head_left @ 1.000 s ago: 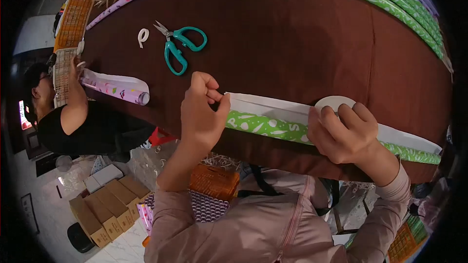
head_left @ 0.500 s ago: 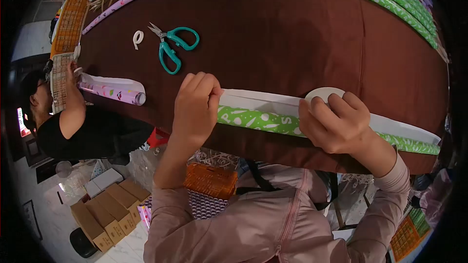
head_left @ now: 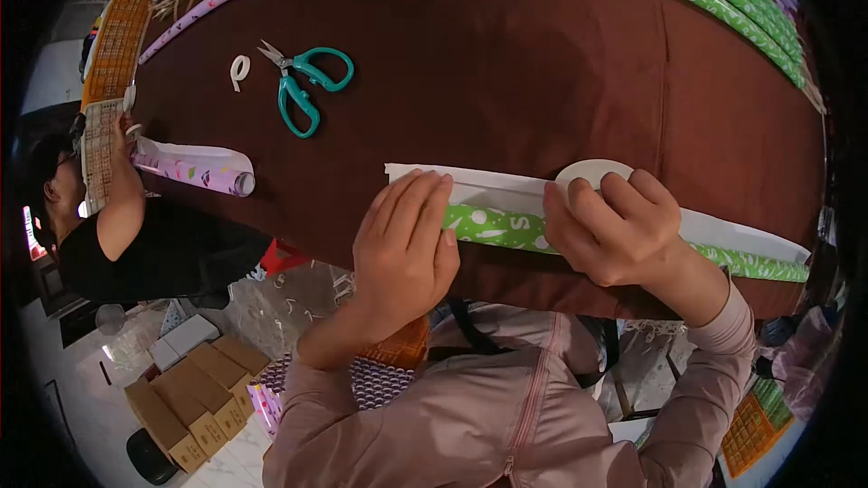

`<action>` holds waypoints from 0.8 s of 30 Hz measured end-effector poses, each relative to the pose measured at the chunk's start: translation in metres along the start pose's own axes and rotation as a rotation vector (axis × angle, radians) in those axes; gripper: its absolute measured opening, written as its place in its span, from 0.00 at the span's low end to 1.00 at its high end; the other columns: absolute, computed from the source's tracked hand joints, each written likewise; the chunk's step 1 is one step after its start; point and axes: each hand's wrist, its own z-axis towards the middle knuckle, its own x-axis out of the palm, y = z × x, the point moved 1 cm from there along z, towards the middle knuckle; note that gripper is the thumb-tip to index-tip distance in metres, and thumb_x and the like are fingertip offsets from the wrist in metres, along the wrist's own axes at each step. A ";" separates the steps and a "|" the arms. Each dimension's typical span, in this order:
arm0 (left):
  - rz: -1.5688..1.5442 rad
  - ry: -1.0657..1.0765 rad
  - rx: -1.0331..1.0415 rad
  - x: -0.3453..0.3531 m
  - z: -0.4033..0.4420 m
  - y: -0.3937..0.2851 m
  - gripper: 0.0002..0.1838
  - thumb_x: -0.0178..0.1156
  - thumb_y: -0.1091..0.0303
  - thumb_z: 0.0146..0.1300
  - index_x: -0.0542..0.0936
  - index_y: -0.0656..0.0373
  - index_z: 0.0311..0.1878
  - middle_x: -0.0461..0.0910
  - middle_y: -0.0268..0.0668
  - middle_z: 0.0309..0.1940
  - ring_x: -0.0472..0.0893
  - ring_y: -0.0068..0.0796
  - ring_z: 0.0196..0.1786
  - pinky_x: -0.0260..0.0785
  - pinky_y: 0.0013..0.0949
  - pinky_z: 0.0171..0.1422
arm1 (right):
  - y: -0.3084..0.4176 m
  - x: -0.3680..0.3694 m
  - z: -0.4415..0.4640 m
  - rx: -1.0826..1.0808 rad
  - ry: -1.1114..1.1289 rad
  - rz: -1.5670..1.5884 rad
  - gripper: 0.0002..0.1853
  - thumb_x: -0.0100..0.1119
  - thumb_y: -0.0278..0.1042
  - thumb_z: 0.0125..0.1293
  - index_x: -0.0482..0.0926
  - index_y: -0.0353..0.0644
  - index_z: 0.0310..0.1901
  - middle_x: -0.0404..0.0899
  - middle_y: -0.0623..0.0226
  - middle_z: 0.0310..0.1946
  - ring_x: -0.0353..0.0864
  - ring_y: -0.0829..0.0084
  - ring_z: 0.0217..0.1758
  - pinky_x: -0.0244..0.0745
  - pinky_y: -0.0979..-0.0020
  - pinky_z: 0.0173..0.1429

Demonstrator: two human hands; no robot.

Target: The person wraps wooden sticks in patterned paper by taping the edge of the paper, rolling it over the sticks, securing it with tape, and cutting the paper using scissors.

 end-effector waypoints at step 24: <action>0.065 0.030 -0.022 0.014 -0.009 0.002 0.24 0.49 0.65 0.61 0.78 0.71 0.57 0.75 0.50 0.58 0.74 0.50 0.62 0.66 0.52 0.67 | -0.006 -0.062 -0.011 0.238 0.402 -0.223 0.19 0.69 0.48 0.61 0.83 0.38 0.38 0.75 0.70 0.19 0.73 0.74 0.23 0.60 0.73 0.24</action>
